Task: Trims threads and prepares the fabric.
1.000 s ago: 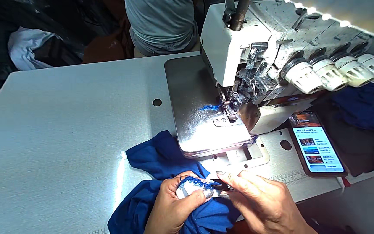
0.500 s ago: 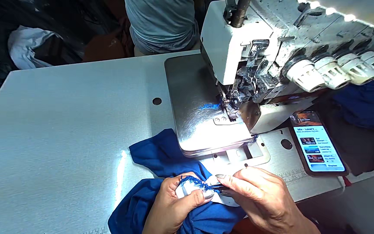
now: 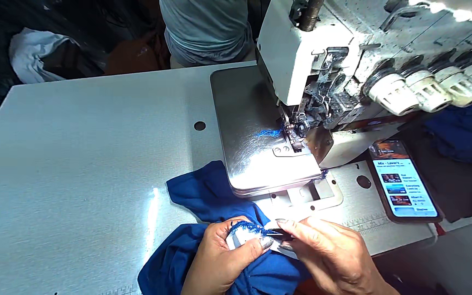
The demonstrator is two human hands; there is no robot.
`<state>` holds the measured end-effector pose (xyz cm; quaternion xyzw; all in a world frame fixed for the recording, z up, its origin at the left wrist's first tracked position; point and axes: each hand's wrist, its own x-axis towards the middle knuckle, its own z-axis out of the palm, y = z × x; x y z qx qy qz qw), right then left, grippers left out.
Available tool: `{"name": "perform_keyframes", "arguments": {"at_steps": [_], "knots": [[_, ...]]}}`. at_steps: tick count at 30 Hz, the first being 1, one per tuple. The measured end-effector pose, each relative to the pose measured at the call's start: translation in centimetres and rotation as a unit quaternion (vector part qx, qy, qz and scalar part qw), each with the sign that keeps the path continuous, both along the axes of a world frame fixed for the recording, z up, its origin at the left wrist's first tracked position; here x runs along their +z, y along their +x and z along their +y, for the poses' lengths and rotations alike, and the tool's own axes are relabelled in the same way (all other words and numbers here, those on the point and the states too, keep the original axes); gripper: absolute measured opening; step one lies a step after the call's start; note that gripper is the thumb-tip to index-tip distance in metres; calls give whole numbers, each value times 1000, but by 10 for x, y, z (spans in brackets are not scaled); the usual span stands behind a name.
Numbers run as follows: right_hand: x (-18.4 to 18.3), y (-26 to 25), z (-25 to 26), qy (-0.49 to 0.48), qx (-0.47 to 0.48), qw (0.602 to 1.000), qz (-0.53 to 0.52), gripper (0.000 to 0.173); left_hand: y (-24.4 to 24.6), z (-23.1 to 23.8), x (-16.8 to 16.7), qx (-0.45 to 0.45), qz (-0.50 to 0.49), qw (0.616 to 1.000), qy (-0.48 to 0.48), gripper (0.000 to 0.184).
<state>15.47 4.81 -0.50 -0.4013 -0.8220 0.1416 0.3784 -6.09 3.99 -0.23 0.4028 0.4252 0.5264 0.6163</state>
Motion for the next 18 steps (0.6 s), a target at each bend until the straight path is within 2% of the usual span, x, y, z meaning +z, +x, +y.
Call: {"name": "perform_keyframes", "arguments": {"at_steps": [10, 15, 18], "knots": [[5, -4, -3, 10, -20, 999, -29, 25, 0, 1, -2, -10, 17, 999, 27, 12], [-6, -13, -2, -36, 15, 995, 96, 24, -2, 1, -2, -24, 14, 999, 31, 11], [-1, -10, -4, -117, -19, 985, 124, 33, -1, -2, 3, 1, 5, 1000, -2, 15]]}}
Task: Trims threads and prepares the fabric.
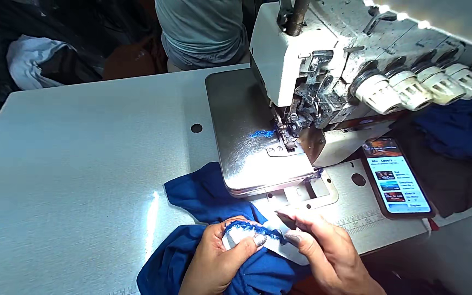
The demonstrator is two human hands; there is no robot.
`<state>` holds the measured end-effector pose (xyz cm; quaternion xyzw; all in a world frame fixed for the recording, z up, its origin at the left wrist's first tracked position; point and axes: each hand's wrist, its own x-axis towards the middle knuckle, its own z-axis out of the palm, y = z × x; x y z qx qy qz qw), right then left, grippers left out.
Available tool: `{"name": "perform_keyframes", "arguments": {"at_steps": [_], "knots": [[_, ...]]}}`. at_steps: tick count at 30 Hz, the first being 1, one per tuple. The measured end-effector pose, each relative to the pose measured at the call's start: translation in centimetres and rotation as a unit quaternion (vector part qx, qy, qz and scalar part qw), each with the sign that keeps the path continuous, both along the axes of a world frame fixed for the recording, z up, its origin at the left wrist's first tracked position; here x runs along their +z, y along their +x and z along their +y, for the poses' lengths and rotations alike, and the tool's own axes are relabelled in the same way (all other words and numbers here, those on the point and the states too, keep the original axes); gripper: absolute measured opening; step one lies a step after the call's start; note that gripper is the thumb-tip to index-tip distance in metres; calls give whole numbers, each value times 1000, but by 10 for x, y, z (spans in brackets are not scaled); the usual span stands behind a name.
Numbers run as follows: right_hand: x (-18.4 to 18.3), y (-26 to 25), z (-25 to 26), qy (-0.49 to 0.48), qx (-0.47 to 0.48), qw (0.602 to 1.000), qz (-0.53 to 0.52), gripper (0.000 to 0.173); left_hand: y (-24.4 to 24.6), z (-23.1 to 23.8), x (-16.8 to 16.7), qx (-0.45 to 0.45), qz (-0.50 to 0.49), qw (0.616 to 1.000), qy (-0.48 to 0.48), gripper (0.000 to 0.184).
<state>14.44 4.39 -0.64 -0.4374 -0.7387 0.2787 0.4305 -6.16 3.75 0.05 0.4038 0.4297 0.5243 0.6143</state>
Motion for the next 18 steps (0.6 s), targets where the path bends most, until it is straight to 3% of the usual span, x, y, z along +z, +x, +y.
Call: {"name": "perform_keyframes", "arguments": {"at_steps": [3, 5, 9, 13, 15, 18], "knots": [[8, 11, -2, -117, 4, 993, -33, 39, 2, -1, 3, 16, 6, 1000, -12, 17], [18, 13, -3, -166, 27, 985, -32, 22, 1, 0, 3, -10, -2, 1000, 16, 18], [4, 6, 1, -107, 67, 991, 49, 10, 1, 2, 1, -38, 12, 998, 58, 20], [4, 3, 2, -121, 44, 990, 64, 16, -1, 1, -1, -24, 36, 998, 52, 13], [4, 6, 0, -94, 25, 995, 21, 38, 2, 0, 2, 7, 37, 999, 16, 14], [2, 13, -5, 6, -8, 997, -73, 34, 4, -2, 7, 44, 40, 998, -36, 16]]}}
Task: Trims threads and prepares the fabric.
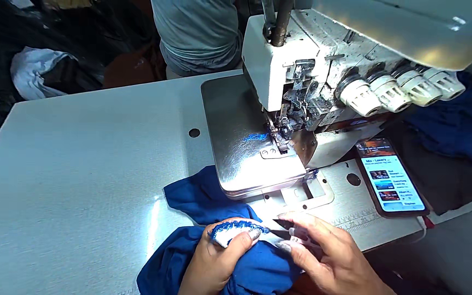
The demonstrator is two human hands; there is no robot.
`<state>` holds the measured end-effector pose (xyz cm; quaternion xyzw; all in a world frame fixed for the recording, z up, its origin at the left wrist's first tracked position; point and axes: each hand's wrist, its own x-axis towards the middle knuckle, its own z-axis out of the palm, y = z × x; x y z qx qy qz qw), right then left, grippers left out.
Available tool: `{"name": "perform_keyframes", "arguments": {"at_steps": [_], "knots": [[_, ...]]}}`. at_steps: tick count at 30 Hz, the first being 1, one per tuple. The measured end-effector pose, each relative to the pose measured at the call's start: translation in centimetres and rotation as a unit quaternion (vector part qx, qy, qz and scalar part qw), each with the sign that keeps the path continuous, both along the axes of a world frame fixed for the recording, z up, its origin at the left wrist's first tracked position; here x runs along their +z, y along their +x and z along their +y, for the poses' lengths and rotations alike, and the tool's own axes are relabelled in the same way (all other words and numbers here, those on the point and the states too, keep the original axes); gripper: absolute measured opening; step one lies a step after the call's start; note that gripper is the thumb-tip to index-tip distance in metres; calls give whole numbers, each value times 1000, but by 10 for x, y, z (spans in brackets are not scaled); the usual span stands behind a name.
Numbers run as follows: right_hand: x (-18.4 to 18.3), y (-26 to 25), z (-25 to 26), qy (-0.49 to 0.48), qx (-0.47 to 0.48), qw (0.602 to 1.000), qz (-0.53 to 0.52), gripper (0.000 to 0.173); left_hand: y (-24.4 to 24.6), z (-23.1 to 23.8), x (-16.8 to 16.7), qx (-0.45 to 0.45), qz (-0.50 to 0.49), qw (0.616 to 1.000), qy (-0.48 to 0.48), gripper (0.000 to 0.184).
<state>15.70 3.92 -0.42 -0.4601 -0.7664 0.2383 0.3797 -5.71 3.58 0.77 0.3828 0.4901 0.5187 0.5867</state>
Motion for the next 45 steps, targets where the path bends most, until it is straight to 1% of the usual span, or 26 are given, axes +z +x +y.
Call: {"name": "perform_keyframes", "arguments": {"at_steps": [3, 5, 8, 11, 13, 17, 24, 29, 33, 38, 41, 45], "knots": [[-2, 3, -5, 53, -20, 997, -58, 29, 3, -1, 5, 29, 8, 998, -48, 18], [-5, 2, -7, 59, -32, 995, -70, 28, 3, -1, 6, 36, 7, 998, -58, 19], [-7, -1, -7, 45, -35, 997, -57, 28, 1, -1, 4, 25, 10, 999, -36, 18], [-8, -4, -7, 40, -33, 998, -44, 28, -3, 1, -3, -23, -5, 999, 22, 17], [-10, -4, -6, 38, -29, 998, -34, 28, -4, 1, -5, -39, -10, 998, 40, 18], [-11, 1, -8, 30, -24, 999, -30, 28, -4, 1, -3, -24, -27, 999, 18, 18], [-12, -2, -7, 31, -31, 999, -26, 27, -3, 1, -2, -25, -28, 999, 26, 21], [-13, -1, -8, 31, -28, 999, -26, 26, -5, 2, -5, -33, -27, 999, 30, 18], [-15, -3, -7, 27, -27, 999, -14, 25, -5, 2, -4, -35, -23, 999, 27, 20], [-15, -8, -5, 30, -14, 999, -4, 25, -7, 4, -9, -65, -14, 996, 65, 17], [-15, -11, -4, 38, -3, 999, 10, 24, -7, 4, -9, -67, -8, 995, 72, 17], [-17, -12, -7, 17, -1, 998, 54, 23, -4, 2, -4, -32, -16, 999, 32, 21]]}}
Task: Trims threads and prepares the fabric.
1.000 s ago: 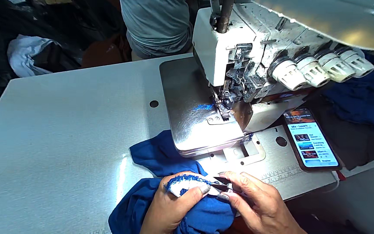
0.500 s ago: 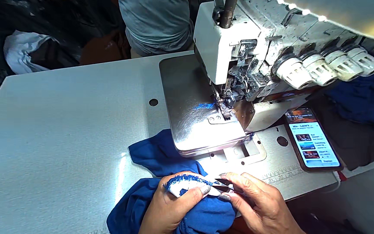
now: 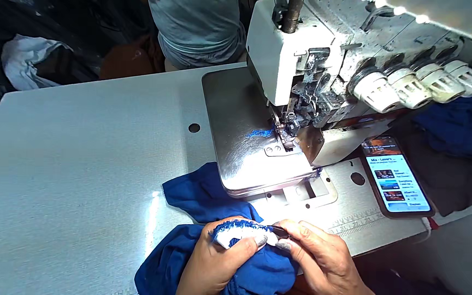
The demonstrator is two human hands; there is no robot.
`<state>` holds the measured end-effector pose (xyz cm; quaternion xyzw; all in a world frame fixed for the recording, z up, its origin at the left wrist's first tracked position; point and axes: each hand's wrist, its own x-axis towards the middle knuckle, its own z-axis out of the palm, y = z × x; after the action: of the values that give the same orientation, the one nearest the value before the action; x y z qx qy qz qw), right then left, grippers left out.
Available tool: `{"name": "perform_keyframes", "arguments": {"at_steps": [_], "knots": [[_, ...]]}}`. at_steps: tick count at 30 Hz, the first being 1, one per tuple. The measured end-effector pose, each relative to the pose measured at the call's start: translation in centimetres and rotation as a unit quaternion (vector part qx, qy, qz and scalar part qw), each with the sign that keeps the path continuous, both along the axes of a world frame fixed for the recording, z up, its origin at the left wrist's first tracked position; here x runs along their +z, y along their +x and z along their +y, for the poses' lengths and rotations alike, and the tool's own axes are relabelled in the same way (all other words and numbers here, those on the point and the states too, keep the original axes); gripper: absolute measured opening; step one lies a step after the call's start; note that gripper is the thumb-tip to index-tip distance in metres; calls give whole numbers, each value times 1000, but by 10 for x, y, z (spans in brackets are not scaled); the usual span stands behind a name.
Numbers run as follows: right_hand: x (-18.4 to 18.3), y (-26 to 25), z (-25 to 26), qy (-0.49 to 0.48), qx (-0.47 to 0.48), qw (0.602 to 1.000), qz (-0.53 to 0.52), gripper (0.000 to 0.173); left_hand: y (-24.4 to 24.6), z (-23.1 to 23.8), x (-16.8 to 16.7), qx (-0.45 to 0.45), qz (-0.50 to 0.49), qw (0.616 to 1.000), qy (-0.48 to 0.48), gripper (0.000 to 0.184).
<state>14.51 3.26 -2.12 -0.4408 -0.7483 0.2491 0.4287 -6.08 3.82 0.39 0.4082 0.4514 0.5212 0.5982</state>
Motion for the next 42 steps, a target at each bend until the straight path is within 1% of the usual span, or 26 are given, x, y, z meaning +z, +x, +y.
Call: {"name": "perform_keyframes", "arguments": {"at_steps": [3, 8, 15, 21, 28, 35, 40, 42], "knots": [[0, 2, -3, -3, -3, 1000, 5, 23, 0, 0, 0, 2, 1, 1000, -11, 20], [2, 6, -6, -11, -26, 999, -31, 27, -2, -1, -1, -2, 7, 1000, -11, 17], [1, 9, -7, -7, -41, 998, -38, 25, -2, -1, 0, 5, -5, 1000, -26, 19], [-1, 2, -3, 2, -29, 999, -14, 24, -5, 0, -5, -31, 9, 999, 27, 15], [4, 9, -1, 14, -24, 998, -57, 25, -5, 1, -5, -32, -1, 999, 20, 15], [4, 9, 1, 26, -18, 998, -60, 24, -4, 1, -4, -34, 3, 999, 18, 14], [9, 7, 3, 49, -14, 994, -99, 26, -5, 3, -8, -57, 11, 997, 55, 12], [10, 4, 3, 53, -3, 994, -91, 26, -6, 4, -8, -67, 16, 995, 68, 11]]}}
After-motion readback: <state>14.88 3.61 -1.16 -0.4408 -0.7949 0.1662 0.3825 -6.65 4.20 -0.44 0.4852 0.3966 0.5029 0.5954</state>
